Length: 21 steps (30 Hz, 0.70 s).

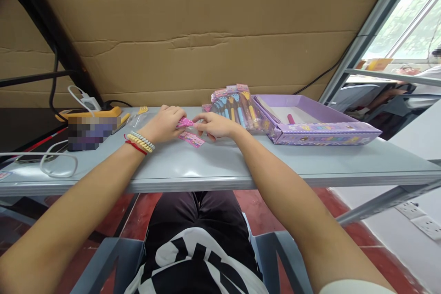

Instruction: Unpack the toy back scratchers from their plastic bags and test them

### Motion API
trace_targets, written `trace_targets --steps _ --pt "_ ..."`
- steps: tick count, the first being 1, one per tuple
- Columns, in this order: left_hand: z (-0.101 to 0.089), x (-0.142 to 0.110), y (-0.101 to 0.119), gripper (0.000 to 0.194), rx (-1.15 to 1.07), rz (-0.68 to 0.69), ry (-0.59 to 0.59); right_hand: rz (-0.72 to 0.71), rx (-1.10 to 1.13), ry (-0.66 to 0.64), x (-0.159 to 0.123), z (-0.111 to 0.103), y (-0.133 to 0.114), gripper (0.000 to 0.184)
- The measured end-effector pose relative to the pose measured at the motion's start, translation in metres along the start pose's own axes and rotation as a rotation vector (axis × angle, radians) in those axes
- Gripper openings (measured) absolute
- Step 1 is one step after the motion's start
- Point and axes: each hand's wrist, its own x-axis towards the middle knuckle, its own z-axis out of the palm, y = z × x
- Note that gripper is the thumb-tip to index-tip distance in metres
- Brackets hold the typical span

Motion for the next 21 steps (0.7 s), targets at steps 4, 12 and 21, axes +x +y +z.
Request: trace_targets --steps 4,12,21 --pt "0.002 0.001 0.003 0.016 0.077 0.052 0.005 0.038 -0.027 0.027 0.000 0.001 0.000 0.033" --pt "0.001 0.002 0.005 0.023 0.050 0.092 0.093 0.033 -0.033 0.033 0.000 0.000 -0.002 0.022" --pt "-0.001 0.002 0.012 0.050 -0.112 -0.025 0.322 -0.005 -0.198 0.256 0.003 0.001 -0.003 0.025"
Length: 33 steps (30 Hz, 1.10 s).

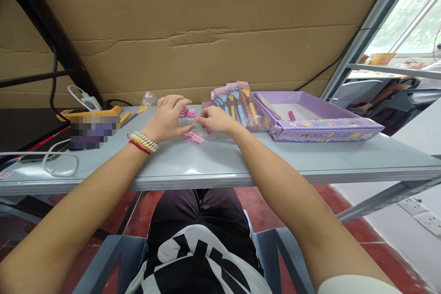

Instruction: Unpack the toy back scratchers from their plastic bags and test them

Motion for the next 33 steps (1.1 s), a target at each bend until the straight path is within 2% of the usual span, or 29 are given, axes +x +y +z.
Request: trace_targets --steps 2,4,6,8,11,13,16,18,22,26,29,33 --pt "-0.001 0.001 0.000 0.045 -0.052 -0.133 0.129 0.013 -0.063 0.093 0.000 -0.001 -0.001 0.026" --pt "-0.003 0.002 -0.002 0.033 -0.124 -0.289 0.230 0.006 -0.108 0.190 0.000 -0.001 -0.002 0.027" --pt "-0.005 0.003 -0.007 0.026 -0.231 -0.449 0.258 -0.026 -0.110 0.278 0.001 0.000 -0.002 0.025" --pt "-0.005 0.004 -0.013 0.037 -0.359 -0.614 0.164 -0.071 -0.077 0.346 0.002 0.001 -0.001 0.024" --pt "-0.001 0.003 -0.021 0.056 -0.624 -0.799 -0.087 -0.116 0.003 0.360 0.002 0.003 -0.001 0.025" --pt "0.004 0.003 -0.023 0.059 -0.872 -0.812 -0.169 -0.134 0.040 0.323 0.001 0.005 -0.002 0.026" --pt "0.009 0.003 -0.020 0.053 -1.192 -0.723 -0.129 -0.174 0.051 0.227 -0.001 0.007 -0.004 0.029" --pt "0.008 0.003 -0.016 0.048 -1.294 -0.686 -0.085 -0.190 0.030 0.168 -0.003 0.009 -0.006 0.031" --pt "0.001 0.003 -0.010 0.037 -1.395 -0.646 -0.027 -0.200 -0.007 0.143 -0.003 0.011 -0.009 0.027" --pt "-0.003 0.005 -0.010 0.033 -1.446 -0.659 0.075 -0.175 0.071 0.145 -0.002 0.012 -0.005 0.020" --pt "-0.004 0.007 -0.016 0.032 -1.459 -0.715 0.202 -0.067 0.159 0.085 0.000 0.009 -0.001 0.022" --pt "-0.007 0.008 -0.029 0.031 -1.483 -0.789 0.444 0.037 0.178 -0.008 -0.001 0.003 0.001 0.017"
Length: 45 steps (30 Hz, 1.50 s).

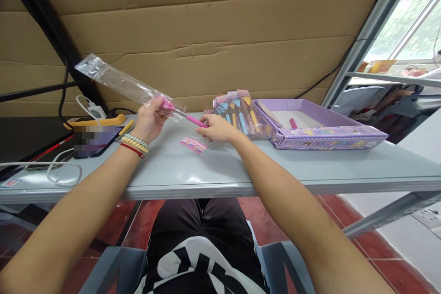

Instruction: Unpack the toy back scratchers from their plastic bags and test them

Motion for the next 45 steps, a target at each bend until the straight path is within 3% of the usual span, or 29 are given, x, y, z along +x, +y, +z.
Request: trace_targets --steps 5,12,19,24,29,39,45 --pt "-0.013 0.007 0.003 0.033 0.001 -0.007 0.063 0.005 -0.050 -0.036 -0.002 -0.006 -0.004 0.006" --pt "-0.010 0.001 0.000 0.038 0.110 -0.114 -0.045 -0.071 0.015 -0.012 0.002 0.000 0.002 0.007" --pt "-0.001 -0.008 -0.001 0.036 0.149 -0.229 -0.188 -0.106 0.172 0.042 0.005 0.007 0.009 0.034" --pt "-0.003 -0.007 -0.001 0.033 0.170 -0.278 -0.183 -0.124 0.418 -0.069 0.002 0.004 0.005 0.052" --pt "-0.007 -0.004 0.000 0.031 0.157 -0.277 -0.173 -0.190 0.534 -0.138 0.001 0.000 0.003 0.057" --pt "-0.001 -0.011 0.001 0.031 0.166 -0.334 -0.331 -0.228 0.339 0.028 0.000 0.003 0.002 0.048" --pt "0.003 -0.015 -0.001 0.025 0.159 -0.297 -0.403 -0.256 0.248 0.018 -0.001 0.007 -0.001 0.047"
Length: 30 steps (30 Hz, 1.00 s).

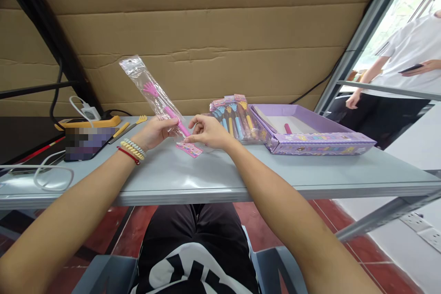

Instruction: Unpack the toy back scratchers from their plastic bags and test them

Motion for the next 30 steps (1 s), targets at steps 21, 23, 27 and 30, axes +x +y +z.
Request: trace_targets --steps 21,23,27,30 --pt "0.006 -0.001 0.000 0.031 0.053 -0.133 -0.122 -0.265 -0.377 0.163 0.002 0.006 0.007 0.046" --pt "0.006 -0.001 -0.001 0.031 0.046 -0.161 -0.145 -0.304 -0.416 0.223 0.002 0.005 0.007 0.052" --pt "0.007 -0.001 -0.003 0.030 0.080 -0.241 -0.254 -0.336 -0.485 0.256 0.000 0.004 0.009 0.062" --pt "0.008 -0.002 -0.004 0.028 0.104 -0.252 -0.285 -0.350 -0.494 0.195 0.001 0.005 0.010 0.063"
